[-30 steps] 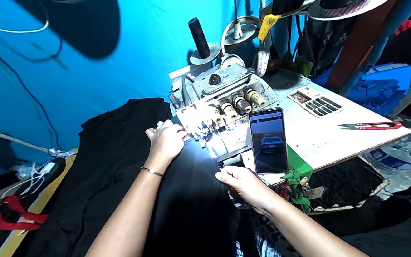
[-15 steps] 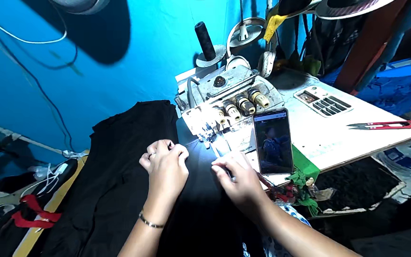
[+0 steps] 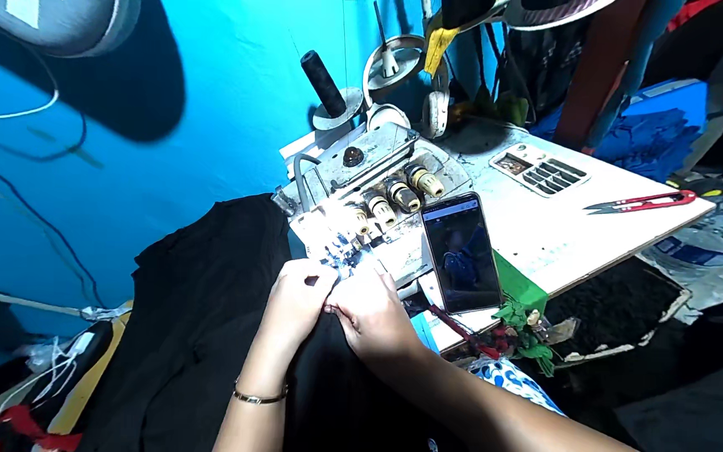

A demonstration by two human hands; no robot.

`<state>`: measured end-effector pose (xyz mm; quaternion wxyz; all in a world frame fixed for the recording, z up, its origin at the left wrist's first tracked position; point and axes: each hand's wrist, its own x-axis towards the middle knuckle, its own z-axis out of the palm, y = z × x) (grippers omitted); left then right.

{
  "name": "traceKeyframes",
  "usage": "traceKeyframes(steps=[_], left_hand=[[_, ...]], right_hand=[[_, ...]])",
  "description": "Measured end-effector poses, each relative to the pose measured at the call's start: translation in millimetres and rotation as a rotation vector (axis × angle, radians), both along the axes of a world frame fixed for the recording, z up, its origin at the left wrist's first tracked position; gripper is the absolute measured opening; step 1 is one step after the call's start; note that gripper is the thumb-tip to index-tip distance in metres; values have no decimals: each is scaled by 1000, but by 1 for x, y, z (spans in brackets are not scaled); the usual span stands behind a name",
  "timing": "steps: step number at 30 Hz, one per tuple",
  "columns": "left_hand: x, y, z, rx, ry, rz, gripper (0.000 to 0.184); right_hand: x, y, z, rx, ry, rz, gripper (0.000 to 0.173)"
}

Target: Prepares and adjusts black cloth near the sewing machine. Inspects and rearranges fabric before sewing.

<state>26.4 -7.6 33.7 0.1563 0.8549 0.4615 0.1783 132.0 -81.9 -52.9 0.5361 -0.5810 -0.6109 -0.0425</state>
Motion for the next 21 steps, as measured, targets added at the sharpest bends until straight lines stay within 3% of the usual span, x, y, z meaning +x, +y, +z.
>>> traceKeyframes(steps=[4, 9, 16, 21], left_hand=[[14, 8, -4, -20, 64, 73, 9], [22, 4, -9, -35, 30, 238, 16], [17, -5, -19, 33, -111, 192, 16], [25, 3, -16, -24, -102, 287, 19]], right_hand=[[6, -4, 4, -52, -43, 7, 12], [6, -2, 0, -42, 1, 31, 14], [7, -4, -7, -21, 74, 60, 15], [7, -5, -12, 24, 84, 52, 14]])
